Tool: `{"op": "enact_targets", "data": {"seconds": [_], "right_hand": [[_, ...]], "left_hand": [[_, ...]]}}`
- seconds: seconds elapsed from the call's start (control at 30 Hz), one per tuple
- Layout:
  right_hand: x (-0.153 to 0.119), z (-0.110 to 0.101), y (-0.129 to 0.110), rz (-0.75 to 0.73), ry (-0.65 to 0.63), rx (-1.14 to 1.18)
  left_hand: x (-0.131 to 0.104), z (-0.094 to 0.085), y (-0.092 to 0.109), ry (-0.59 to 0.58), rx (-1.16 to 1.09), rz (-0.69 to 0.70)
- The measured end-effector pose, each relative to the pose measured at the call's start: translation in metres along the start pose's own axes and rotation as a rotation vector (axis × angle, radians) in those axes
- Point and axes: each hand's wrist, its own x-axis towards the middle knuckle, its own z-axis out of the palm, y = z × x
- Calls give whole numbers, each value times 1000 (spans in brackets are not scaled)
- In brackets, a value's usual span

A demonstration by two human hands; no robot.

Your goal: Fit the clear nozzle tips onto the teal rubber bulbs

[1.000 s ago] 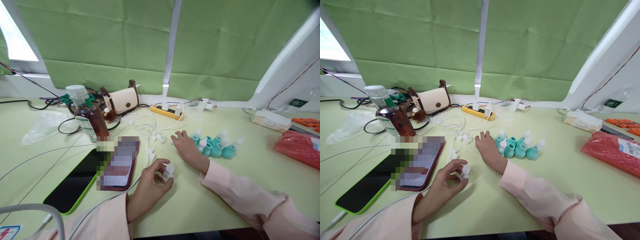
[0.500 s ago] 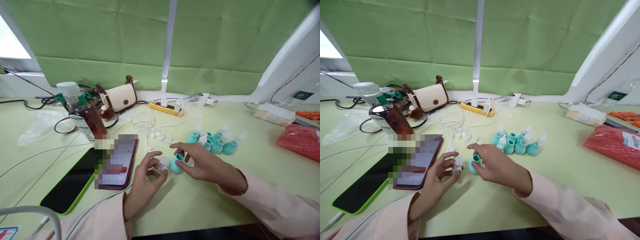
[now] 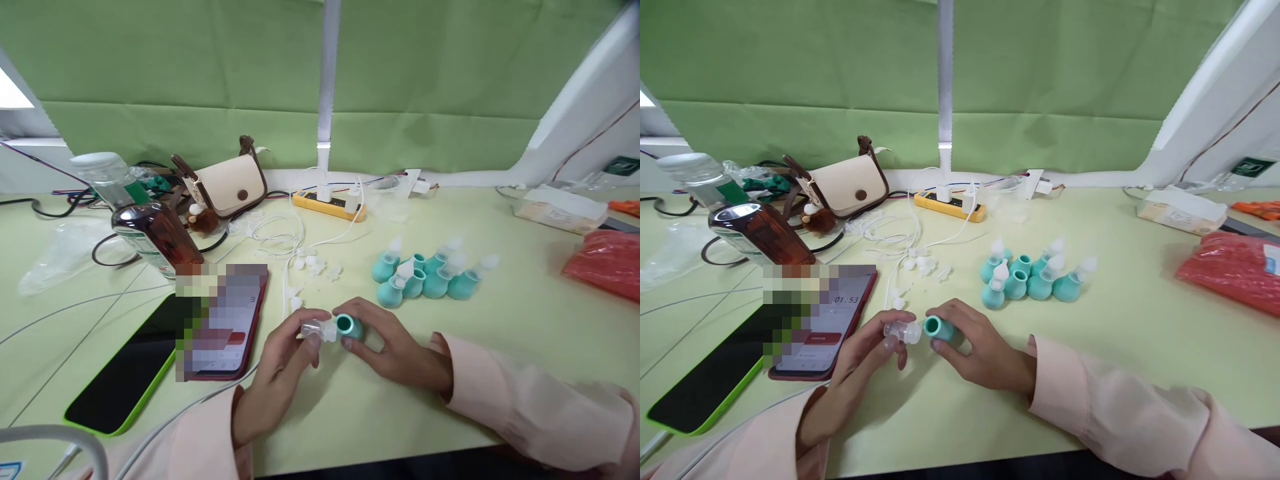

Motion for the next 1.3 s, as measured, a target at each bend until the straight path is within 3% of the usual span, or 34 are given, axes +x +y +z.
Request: {"op": "enact_targets", "data": {"seconds": [0.13,0.37,0.63,0.77,0.9,1.0,1.13,1.3], "right_hand": [[-2,0,-3,-45,8,-5],[-4,0,-8,-2,6,-18],[-4,-6,-13,-110,-9,-184],[-5,-9,-15,-138,-36,-289],[-7,-12,-17,-206,-110,-389],[-10,-14,-20,-235,-174,-472],[-11,-14,-21,-179,-215,-538],[-9,-7,-19,-201,-263,-649]], "left_hand": [[0,3,-2,-45,-66,-73],[6,3,-5,-57,-124,-78],[6,4,-4,-85,-70,-134],[3,2,-3,-125,81,-117],[3,-2,1,-186,409,37],[4,-4,0,-261,537,109],[5,-4,-5,-302,632,84],[7,-2,-8,-237,691,54]]}}
